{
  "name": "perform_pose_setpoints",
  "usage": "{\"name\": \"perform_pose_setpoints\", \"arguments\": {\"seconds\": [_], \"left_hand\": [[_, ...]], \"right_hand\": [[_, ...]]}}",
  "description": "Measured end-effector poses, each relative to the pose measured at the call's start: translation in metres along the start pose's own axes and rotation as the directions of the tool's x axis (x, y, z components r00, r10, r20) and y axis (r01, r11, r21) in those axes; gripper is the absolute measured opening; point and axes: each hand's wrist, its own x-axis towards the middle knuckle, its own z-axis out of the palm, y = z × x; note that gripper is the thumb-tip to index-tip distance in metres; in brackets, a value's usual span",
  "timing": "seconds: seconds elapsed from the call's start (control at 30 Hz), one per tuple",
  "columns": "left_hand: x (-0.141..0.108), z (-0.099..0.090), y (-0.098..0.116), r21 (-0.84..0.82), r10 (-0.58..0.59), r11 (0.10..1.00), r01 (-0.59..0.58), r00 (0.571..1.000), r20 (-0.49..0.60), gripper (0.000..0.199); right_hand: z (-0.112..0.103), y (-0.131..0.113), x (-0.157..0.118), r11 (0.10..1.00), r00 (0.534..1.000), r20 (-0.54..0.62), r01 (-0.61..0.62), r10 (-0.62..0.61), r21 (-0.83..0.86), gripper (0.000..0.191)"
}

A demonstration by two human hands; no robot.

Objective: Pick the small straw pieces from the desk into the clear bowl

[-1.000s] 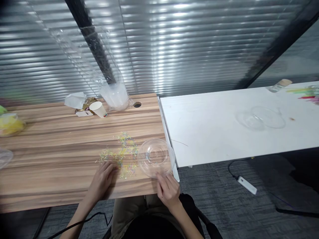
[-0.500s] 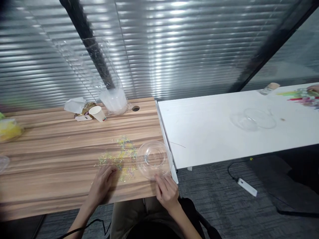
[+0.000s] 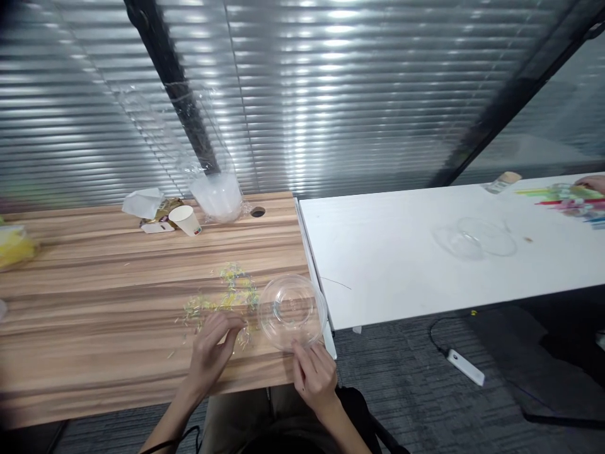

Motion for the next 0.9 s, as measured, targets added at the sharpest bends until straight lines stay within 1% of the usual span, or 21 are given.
{"name": "perform_pose_setpoints", "arguments": {"seconds": [0.17,0.3,0.43,0.6,0.7,0.9], "left_hand": [[0.006,0.017,0.01,-0.082,0.027,0.996,-0.028,1.0,-0.013,0.019],[0.007,0.026,0.013,-0.064,-0.002,0.998,0.002,1.0,-0.001,0.016],[0.009,0.029,0.015,-0.024,0.015,1.0,-0.015,1.0,0.026,0.015],[0.013,0.031,0.014,0.031,0.08,0.996,-0.08,0.997,0.003,0.016],[0.016,0.031,0.015,0.028,0.109,0.994,-0.109,0.994,-0.002,0.014],[0.016,0.032,0.013,0.042,0.131,0.99,-0.133,0.99,0.045,0.012]], "right_hand": [[0.0,0.0,0.002,1.0,1.0,-0.017,0.02,-0.02,-0.013,0.032],[0.001,0.0,0.001,1.0,1.0,-0.014,0.016,-0.016,-0.017,0.031],[0.001,0.0,-0.001,1.0,0.999,-0.025,0.023,-0.024,-0.011,0.03],[0.002,0.0,0.0,0.999,0.999,-0.032,0.03,-0.031,-0.033,0.032],[0.004,0.0,0.0,0.999,0.998,-0.048,0.04,-0.042,-0.036,0.031],[0.005,0.001,-0.002,0.998,0.998,-0.046,0.045,-0.048,-0.051,0.03]]}}
